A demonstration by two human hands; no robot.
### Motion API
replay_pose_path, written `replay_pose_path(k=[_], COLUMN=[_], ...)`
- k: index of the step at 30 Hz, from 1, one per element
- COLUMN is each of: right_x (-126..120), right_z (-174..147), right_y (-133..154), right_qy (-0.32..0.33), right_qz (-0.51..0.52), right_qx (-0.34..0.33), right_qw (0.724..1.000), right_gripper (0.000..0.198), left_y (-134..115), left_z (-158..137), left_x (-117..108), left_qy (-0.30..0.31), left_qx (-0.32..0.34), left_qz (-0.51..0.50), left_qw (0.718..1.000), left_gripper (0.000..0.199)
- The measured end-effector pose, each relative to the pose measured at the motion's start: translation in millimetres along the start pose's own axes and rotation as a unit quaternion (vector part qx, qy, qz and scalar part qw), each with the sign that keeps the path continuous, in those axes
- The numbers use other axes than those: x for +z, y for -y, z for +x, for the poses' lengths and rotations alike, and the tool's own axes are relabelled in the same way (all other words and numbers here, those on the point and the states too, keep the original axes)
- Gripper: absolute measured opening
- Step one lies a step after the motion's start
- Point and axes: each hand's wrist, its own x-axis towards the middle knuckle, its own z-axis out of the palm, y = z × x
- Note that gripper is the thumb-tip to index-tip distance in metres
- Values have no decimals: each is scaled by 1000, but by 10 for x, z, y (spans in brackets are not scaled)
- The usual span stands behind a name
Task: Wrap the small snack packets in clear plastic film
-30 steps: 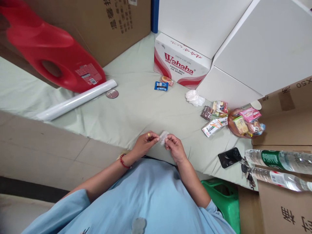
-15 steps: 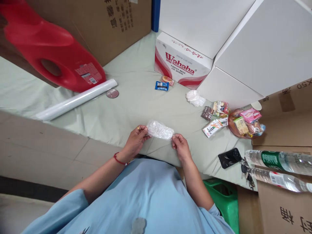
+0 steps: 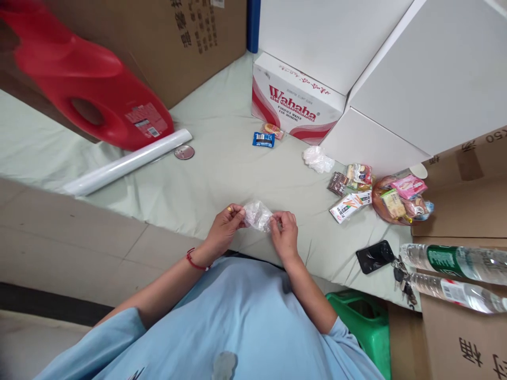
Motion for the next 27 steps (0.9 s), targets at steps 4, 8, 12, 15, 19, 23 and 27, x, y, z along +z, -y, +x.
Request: replay_pose_path(k=[4, 8, 12, 15, 19, 23, 27], right_x=[-51, -80, -107, -116, -98, -53, -1], right_z=[30, -8, -36, -7, 31, 19, 3], right_y=[6, 38, 37, 0, -43, -65, -109], right_qy=[22, 53, 59, 55, 42, 35, 33], right_qz=[83, 111, 67, 159, 357, 471, 509], right_qx=[52, 66, 42, 108, 247, 314, 333], right_qw=[995, 990, 995, 980, 900, 824, 793], right_gripper=[14, 17, 15, 21, 35, 36, 33], left_y=[-53, -73, -88, -139, -159, -24, 97], left_z=[10, 4, 19, 13, -55, -135, -200], left_x=[-59, -33, -33, -69, -83, -41, 11], left_qy=[-36, -45, -93, -89, -2, 68, 120], left_qx=[-19, -55, -52, -43, -93, -123, -102], left_qz=[-18, -47, -32, -45, -103, -41, 106], left_qw=[999, 996, 994, 994, 990, 989, 982], left_gripper=[44, 39, 34, 34, 34, 30, 27])
